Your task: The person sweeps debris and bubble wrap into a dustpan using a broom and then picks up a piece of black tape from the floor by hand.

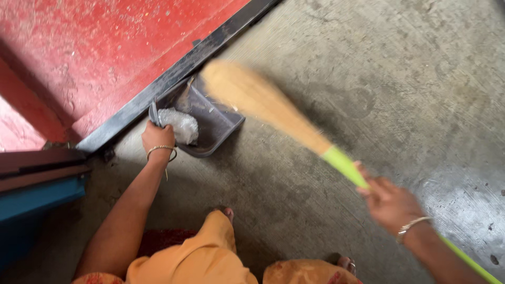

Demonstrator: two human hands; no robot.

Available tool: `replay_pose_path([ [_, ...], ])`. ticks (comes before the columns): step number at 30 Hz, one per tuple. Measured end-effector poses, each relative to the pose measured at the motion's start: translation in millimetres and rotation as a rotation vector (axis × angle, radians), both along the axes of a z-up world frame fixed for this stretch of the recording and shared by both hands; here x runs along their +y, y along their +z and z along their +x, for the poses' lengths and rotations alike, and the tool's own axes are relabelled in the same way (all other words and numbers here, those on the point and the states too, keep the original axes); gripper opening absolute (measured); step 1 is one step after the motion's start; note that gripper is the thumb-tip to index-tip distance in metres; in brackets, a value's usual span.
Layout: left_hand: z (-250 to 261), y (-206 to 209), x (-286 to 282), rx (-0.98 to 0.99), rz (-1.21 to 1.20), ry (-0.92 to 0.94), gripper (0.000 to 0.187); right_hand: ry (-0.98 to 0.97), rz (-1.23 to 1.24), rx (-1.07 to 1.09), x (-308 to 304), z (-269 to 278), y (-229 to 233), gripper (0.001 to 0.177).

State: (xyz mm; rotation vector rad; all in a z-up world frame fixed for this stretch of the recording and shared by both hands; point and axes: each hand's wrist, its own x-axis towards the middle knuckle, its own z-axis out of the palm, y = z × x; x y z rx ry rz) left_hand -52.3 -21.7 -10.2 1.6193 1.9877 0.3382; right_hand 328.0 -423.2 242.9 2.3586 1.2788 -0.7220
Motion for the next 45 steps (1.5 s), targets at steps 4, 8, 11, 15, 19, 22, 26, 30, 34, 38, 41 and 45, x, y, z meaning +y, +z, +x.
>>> replay_pose_path([
  [4,-3,0,-3,-0.004,0.01,-0.032,0.035,0.031,0.396,-0.037,16,35,-6,0.067],
  [8,-8,5,-10,-0.015,-0.023,-0.006,0.036,0.018,0.186,0.041,42,2,-30,0.073],
  [11,-10,7,-9,-0.028,-0.029,-0.009,0.035,0.066,-0.063,0.011,22,-33,-20,0.068],
  [15,-17,1,-11,-0.02,-0.018,-0.03,0.035,-0.138,0.21,0.011,-51,-3,15,0.061],
  [19,-26,-1,-23,-0.077,-0.009,-0.05,0.037,-0.248,0.346,-0.064,-116,33,-1,0.065],
  [22,-32,-2,-40,0.013,-0.066,-0.072,0.036,-0.387,0.152,-0.027,-134,9,-45,0.062],
  [26,-30,-3,-54,0.023,-0.072,-0.051,0.037,-0.187,0.3,0.124,-109,-50,-77,0.064],
  [30,-26,2,-52,0.027,-0.06,-0.051,0.037,-0.162,0.282,0.146,-106,-59,-54,0.067],
  [34,-32,-2,-55,0.036,-0.07,-0.054,0.035,-0.199,0.488,0.05,-167,-13,-39,0.064],
  [38,-43,-4,-72,0.024,-0.041,-0.047,0.035,-0.39,0.349,0.0,-213,-1,-81,0.067],
  [41,-47,-4,-95,0.038,-0.008,-0.008,0.035,-0.349,0.328,0.083,-219,-45,-120,0.07],
  [45,-45,-4,-112,0.021,0.034,0.042,0.036,-0.19,0.35,0.214,-191,-85,-119,0.073],
])
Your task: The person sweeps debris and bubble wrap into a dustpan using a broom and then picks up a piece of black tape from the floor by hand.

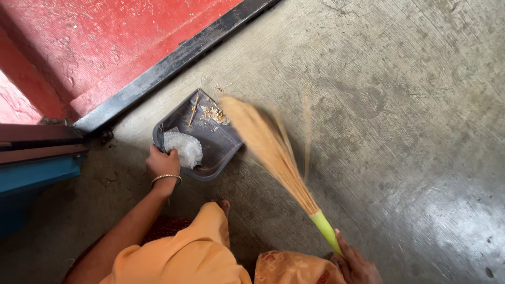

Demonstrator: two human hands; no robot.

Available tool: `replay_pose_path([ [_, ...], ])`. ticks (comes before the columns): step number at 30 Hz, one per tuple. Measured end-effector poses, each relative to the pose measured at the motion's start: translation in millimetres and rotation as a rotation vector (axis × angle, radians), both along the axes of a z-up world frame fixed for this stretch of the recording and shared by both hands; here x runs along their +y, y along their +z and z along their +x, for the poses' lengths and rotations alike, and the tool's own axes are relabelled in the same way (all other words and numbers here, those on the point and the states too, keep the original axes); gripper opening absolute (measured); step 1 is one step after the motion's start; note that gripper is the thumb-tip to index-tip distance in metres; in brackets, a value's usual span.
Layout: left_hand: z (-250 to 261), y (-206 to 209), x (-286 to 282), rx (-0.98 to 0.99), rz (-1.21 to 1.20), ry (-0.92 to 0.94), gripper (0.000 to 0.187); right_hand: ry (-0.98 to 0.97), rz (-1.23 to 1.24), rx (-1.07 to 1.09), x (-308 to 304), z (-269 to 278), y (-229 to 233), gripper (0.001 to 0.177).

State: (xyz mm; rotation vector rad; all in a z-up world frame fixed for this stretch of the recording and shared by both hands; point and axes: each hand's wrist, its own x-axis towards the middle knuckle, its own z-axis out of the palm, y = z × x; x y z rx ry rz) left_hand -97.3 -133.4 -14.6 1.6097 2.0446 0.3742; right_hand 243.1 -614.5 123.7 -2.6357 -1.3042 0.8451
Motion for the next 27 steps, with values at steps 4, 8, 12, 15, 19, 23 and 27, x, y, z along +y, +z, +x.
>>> replay_pose_path([
  [4,-3,1,1,-0.027,0.002,0.007,0.035,-0.062,-0.265,0.005,49,37,46,0.07],
  [8,-3,-4,3,-0.039,-0.015,0.028,0.031,0.098,0.208,-0.13,105,87,57,0.066],
  [12,-5,-4,6,-0.059,0.011,0.051,0.031,0.229,-0.055,-0.152,106,66,32,0.076],
  [15,-1,-3,11,-0.048,-0.013,0.071,0.031,0.263,-0.013,-0.072,83,53,39,0.079],
  [19,-2,-5,14,-0.047,0.014,0.048,0.03,0.122,-0.214,-0.121,83,97,62,0.073],
  [23,-3,-3,17,-0.025,-0.011,0.05,0.031,0.178,-0.026,-0.186,121,105,44,0.072],
  [27,-12,-20,22,-0.045,-0.046,0.04,0.033,0.346,-0.032,-0.174,115,48,28,0.077],
])
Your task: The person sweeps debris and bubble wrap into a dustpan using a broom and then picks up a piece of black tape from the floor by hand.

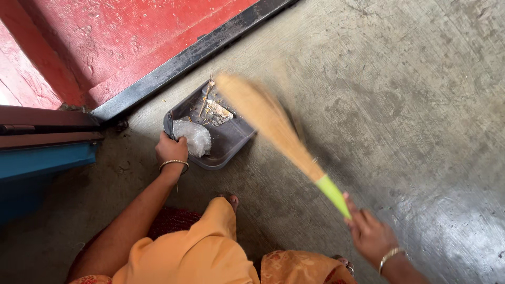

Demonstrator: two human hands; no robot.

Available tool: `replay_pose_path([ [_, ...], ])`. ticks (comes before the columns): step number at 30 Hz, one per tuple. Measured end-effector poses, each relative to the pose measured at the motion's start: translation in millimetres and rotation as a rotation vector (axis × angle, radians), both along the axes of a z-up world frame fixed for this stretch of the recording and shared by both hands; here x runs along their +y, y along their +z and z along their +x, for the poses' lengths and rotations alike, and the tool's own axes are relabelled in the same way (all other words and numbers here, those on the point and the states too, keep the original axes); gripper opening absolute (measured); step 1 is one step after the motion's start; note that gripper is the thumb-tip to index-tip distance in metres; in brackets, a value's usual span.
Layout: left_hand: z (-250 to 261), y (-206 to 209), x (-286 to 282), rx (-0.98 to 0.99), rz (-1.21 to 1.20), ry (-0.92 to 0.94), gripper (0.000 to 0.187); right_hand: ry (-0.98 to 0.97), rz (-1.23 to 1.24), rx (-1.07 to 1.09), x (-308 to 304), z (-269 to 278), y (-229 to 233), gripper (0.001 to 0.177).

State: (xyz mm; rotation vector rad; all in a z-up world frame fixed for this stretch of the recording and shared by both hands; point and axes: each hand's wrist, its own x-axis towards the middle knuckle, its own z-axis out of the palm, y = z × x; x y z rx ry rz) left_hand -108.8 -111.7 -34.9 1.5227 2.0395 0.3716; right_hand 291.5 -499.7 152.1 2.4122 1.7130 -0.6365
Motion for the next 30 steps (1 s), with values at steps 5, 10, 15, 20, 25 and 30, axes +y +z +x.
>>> replay_pose_path([
  [5,-15,-40,16,-0.357,0.104,-0.029,0.028,-0.551,-0.456,0.078,-33,5,7,0.057],
  [10,4,-14,41,-0.683,-0.108,0.082,0.029,-0.708,-0.257,0.166,-45,57,-3,0.064],
  [15,24,76,92,-0.835,-0.118,0.029,0.021,-0.581,-0.002,0.197,-73,58,-29,0.054],
  [20,35,171,133,-0.998,0.138,-0.036,0.022,-0.268,0.179,0.381,-66,22,-31,0.061],
  [25,39,231,142,-1.008,0.174,-0.008,0.017,-0.263,-0.456,0.721,9,-110,-60,0.044],
  [30,40,236,140,-0.971,0.169,0.069,0.016,0.34,-0.084,0.556,81,-201,-102,0.057],
])
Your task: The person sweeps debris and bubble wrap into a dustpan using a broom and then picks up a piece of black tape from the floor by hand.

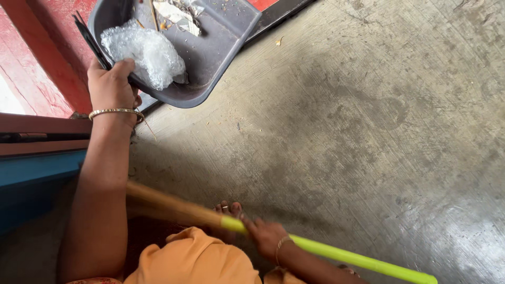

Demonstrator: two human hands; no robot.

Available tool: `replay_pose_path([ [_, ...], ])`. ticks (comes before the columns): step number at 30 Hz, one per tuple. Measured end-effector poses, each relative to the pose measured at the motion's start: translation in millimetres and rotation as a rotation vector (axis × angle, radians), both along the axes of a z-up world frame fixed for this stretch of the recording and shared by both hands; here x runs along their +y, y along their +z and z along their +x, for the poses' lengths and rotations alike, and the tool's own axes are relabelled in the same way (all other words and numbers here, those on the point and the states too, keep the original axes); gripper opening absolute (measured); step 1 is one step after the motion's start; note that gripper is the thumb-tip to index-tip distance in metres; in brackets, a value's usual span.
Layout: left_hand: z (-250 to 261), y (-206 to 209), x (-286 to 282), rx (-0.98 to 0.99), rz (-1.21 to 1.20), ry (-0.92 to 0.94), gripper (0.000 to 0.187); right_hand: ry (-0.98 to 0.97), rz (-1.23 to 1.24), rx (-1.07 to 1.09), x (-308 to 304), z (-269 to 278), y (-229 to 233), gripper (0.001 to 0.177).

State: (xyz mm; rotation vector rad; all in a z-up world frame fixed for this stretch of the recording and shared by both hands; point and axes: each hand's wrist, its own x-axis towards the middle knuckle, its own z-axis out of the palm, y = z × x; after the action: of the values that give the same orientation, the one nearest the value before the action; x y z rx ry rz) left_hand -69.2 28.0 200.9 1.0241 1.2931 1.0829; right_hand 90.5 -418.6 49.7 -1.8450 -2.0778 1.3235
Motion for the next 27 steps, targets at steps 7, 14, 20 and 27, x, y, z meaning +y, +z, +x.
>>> replay_pose_path([
  [7,-9,-10,-8,0.029,-0.098,0.016,0.016,-0.603,-0.111,-0.24,-25,116,-13,0.049],
  [14,2,-25,-9,0.027,-0.121,-0.005,0.014,-0.704,-0.461,-0.123,-77,84,26,0.024],
  [20,8,-34,-9,-0.024,-0.077,0.007,0.016,-0.318,0.143,0.084,4,25,1,0.061],
  [27,-13,-28,-12,-0.037,-0.129,0.022,0.015,-0.726,-0.379,-0.084,3,106,44,0.051],
])
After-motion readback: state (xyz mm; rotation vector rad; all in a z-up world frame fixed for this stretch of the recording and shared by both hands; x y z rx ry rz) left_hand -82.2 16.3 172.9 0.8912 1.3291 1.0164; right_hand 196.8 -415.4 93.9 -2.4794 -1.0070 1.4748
